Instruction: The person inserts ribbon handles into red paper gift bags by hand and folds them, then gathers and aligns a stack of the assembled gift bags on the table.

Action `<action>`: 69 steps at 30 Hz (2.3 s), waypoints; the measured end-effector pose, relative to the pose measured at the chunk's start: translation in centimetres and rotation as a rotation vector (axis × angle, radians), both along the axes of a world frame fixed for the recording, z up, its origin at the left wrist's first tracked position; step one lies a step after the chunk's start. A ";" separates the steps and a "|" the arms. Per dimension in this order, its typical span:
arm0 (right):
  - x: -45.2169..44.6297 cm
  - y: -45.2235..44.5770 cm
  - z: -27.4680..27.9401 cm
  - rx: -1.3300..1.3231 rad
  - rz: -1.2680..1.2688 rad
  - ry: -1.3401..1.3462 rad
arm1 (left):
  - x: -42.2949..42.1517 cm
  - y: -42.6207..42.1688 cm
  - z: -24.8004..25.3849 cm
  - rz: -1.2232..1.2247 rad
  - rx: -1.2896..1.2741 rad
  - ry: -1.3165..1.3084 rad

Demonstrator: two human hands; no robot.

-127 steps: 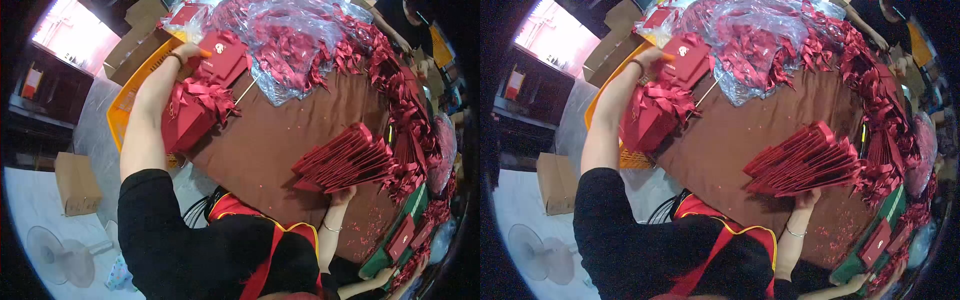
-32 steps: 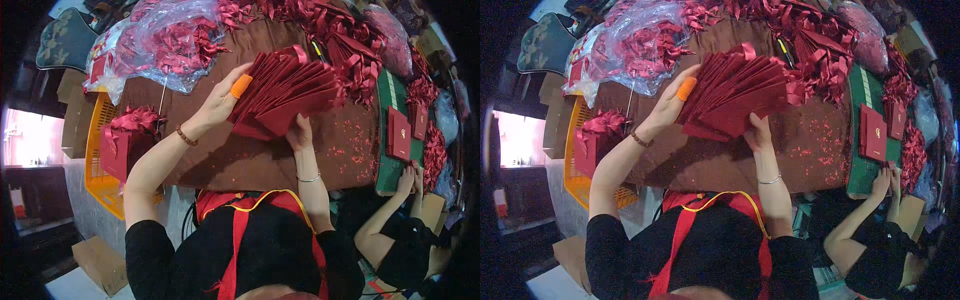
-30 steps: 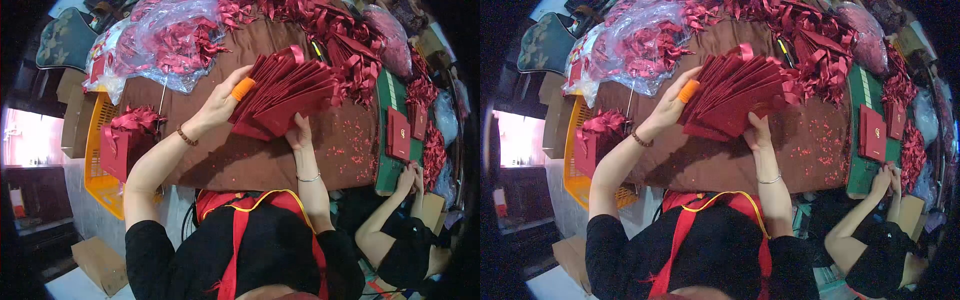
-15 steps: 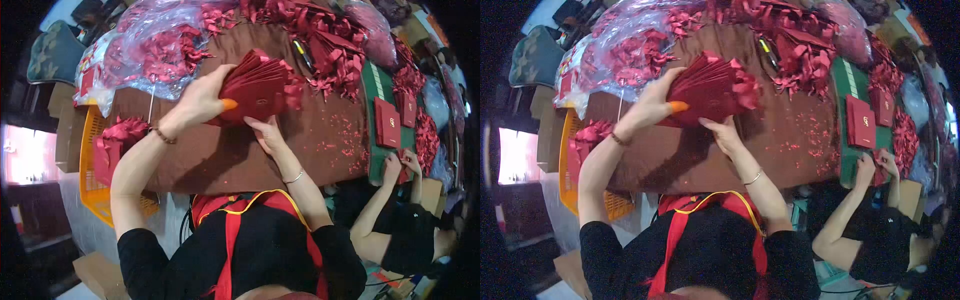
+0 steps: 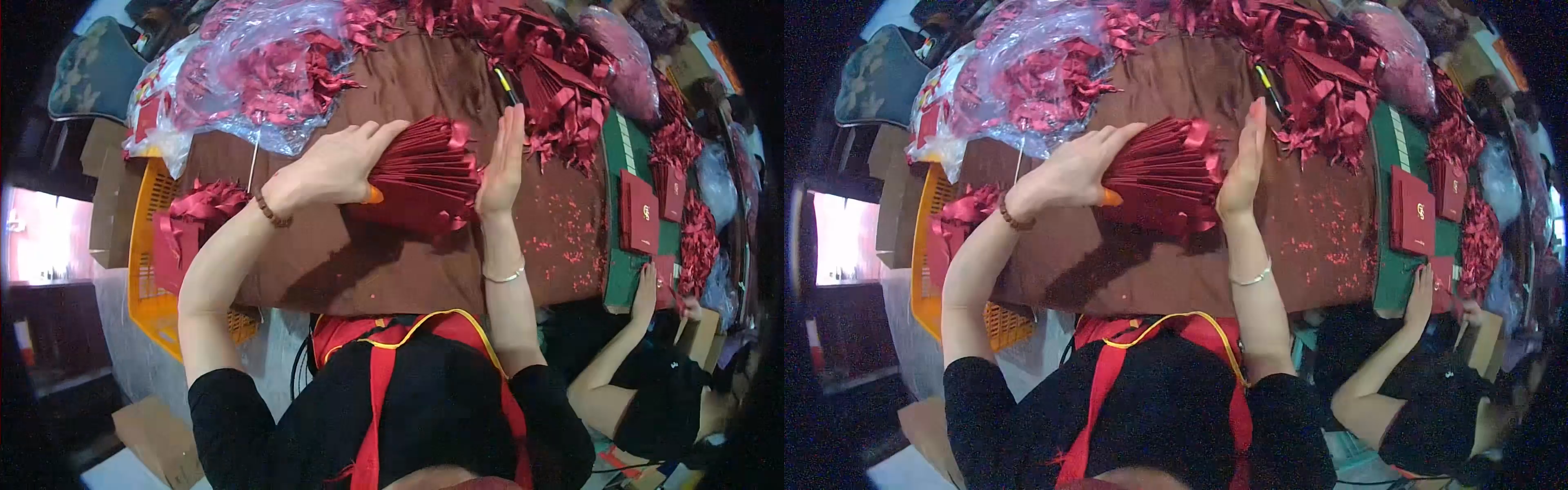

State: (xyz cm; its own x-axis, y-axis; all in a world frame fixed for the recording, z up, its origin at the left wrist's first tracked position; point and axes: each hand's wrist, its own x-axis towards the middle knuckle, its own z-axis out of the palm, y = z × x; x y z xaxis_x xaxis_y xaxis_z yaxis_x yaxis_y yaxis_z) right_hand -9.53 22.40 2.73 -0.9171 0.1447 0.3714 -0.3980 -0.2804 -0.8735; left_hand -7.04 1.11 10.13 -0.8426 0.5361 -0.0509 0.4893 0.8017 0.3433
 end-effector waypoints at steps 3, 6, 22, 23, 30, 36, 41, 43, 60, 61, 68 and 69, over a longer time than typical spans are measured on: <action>-0.7 -2.6 -1.3 0.074 0.435 0.052 | -0.1 -0.1 -0.1 -0.021 0.030 0.006; -0.1 -2.5 0.0 -0.064 0.631 -0.134 | -0.1 -0.4 0.0 -0.046 0.005 0.006; -1.6 -2.9 1.1 0.093 0.545 -0.332 | 4.3 -3.9 -2.2 0.226 0.356 0.327; -1.5 -2.9 1.2 0.092 0.550 -0.335 | 4.1 -4.0 -3.5 0.237 0.486 0.344; 1.4 -0.9 1.1 0.122 0.776 -0.083 | 3.8 -2.5 -5.7 0.385 0.932 0.353; 2.0 -1.1 1.3 0.342 0.670 -0.096 | 4.3 -2.4 -6.6 0.289 1.144 0.313; 1.4 -0.7 0.1 0.408 0.679 0.016 | 5.2 -4.2 -9.1 0.277 1.257 -0.173; 1.1 -0.2 -1.1 0.428 0.699 0.057 | 4.8 -4.4 -10.0 0.219 1.195 -0.121; 1.5 1.8 -1.9 0.846 0.492 0.056 | 2.9 -1.2 -10.0 0.303 0.894 0.119; 1.3 1.7 -1.7 0.842 0.486 0.053 | 3.0 -0.8 -9.8 0.258 1.011 0.123; -0.1 1.9 -1.2 0.876 0.373 0.009 | 1.6 1.0 -12.6 0.330 1.139 0.179; -0.4 1.9 -1.8 0.847 0.351 0.088 | 1.2 1.5 -12.3 0.320 1.175 0.242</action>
